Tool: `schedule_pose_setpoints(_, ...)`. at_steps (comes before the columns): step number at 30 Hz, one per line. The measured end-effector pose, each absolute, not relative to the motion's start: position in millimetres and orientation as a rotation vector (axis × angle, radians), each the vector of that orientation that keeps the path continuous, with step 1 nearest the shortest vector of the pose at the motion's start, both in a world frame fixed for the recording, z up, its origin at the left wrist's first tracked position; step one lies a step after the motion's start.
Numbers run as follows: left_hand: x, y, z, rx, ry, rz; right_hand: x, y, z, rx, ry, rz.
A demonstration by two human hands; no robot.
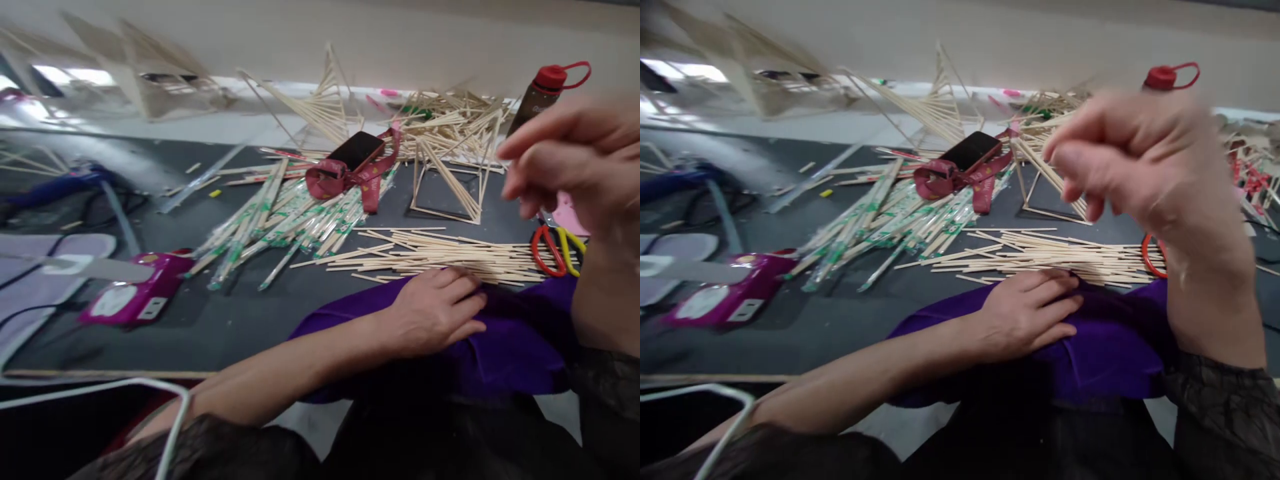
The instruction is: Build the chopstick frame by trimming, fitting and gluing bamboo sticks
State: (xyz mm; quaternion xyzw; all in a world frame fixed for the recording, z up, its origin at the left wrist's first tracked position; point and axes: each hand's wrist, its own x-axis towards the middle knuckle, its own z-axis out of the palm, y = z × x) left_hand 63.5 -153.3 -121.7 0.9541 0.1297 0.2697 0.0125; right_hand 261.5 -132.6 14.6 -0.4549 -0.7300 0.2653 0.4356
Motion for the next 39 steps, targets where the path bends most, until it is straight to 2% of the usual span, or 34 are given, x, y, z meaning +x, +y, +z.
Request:
schedule_pose_setpoints(3,66,-152,-138,2.964,0.560,0.708,245,-120,-19,-1.149,-2.172,0.572)
schedule_pose_setpoints(7,66,-157,-153,2.896,0.566,0.561,225,-102,-60,-1.524,-2.601,0.172)
schedule_pose_setpoints(10,67,-159,-156,2.860,0.551,0.547,208,-94,-76,-1.711,-2.817,-0.127)
schedule_pose_setpoints(13,67,-159,-158,2.835,0.547,0.558,194,-86,-85,-1.718,-2.927,-0.235)
schedule_pose_setpoints(20,68,-158,-159,2.824,0.530,0.574,191,-74,-98,-1.762,-3.035,-0.058)
schedule_pose_setpoints(31,67,-156,-163,2.805,0.523,0.571,203,-78,-99,-1.752,-2.930,-0.053)
schedule_pose_setpoints(35,61,-151,-157,2.749,0.502,0.682,220,-88,-78,-1.529,-2.748,0.209)
schedule_pose_setpoints(39,42,-133,-117,2.470,0.606,0.992,245,-90,-46,-1.220,-2.283,0.549)
